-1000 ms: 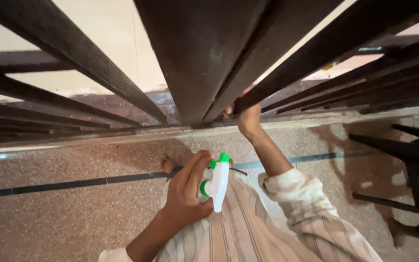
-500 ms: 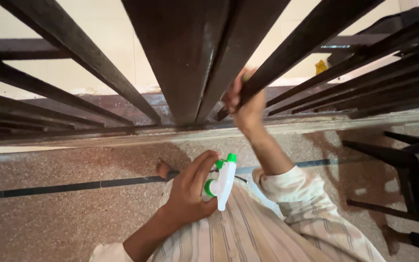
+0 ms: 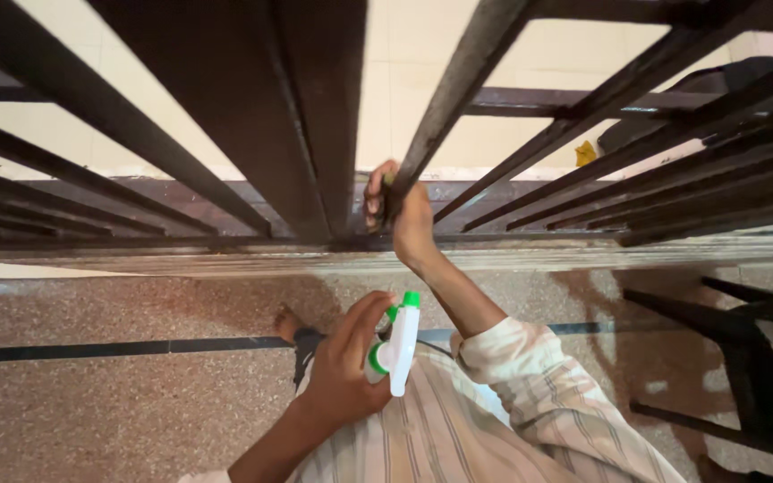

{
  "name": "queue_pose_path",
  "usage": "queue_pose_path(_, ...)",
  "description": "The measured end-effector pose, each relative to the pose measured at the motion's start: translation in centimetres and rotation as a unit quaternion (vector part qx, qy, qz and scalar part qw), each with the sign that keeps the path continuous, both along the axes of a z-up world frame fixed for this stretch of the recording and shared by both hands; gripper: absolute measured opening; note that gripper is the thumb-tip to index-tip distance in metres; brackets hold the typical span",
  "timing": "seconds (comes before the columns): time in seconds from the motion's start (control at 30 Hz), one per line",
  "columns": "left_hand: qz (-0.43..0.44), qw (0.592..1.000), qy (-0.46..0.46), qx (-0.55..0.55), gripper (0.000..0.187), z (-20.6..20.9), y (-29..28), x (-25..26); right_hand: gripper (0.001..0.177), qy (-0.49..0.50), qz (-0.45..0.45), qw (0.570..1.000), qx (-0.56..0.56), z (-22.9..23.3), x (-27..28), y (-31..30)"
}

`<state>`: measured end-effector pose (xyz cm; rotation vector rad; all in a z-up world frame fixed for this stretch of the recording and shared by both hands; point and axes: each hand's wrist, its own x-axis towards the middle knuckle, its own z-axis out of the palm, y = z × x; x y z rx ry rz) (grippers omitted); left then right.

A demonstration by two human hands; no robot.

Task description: The person cleans the bars of a dark-colored metal gate by spraying them with a liquid from a spray bottle and wiping them down with a multi-colored cloth, repeating the process across different sections of the gate.

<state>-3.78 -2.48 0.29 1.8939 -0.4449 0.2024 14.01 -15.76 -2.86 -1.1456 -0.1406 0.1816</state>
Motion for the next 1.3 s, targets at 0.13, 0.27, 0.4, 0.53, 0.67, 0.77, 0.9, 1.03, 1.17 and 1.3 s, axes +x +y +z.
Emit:
queue_pose_path(0.13,0.018,1.000,0.021,0.003,0.077,-0.6,-2.1,-1.1,0.040,-0.116,0.046,0.991,0.050,10.2,0.6,-1.0)
queue_pose_path(0.27,0.028,0.999,0.016,0.009,0.078,-0.4,-2.9,-2.5,0.045,-0.103,0.136,0.979,0.112,15.2,1.7,-0.5)
queue_pose_path(0.4,0.042,0.999,-0.011,0.019,0.077,-0.2,-1.5,-2.8,0.047,-0.101,0.112,0.984,0.094,13.4,1.6,0.3)
queue_pose_path(0.53,0.021,0.998,-0.046,0.021,0.073,0.0,1.3,-2.3,0.057,-0.056,0.066,0.992,0.088,6.9,1.4,0.2)
queue_pose_path(0.67,0.004,1.000,-0.027,0.012,0.072,-0.2,3.3,-1.9,0.057,0.017,0.044,0.992,0.119,-2.2,2.0,0.0)
queue_pose_path(0.77,-0.002,0.999,-0.021,0.028,0.074,0.1,4.8,-2.1,0.056,0.019,-0.024,0.999,0.024,-7.3,1.2,0.3)
queue_pose_path(0.9,-0.021,0.999,-0.030,0.025,0.074,-0.4,6.4,-1.9,0.050,-0.019,-0.059,0.996,-0.068,-8.2,0.5,-0.3)
queue_pose_path(1.03,-0.072,0.997,0.022,0.013,0.075,-1.0,8.2,-1.3,0.048,0.033,-0.055,0.994,-0.086,-3.2,0.3,-0.2)
queue_pose_path(1.17,-0.080,0.996,0.025,0.031,0.077,-2.0,9.0,-2.1,0.050,0.015,-0.008,0.999,-0.027,5.2,0.4,-0.9)
queue_pose_path(1.3,-0.074,0.996,0.003,0.047,0.081,-2.2,8.3,-2.4,0.058,-0.100,0.060,0.993,-0.002,13.4,1.9,-1.4)
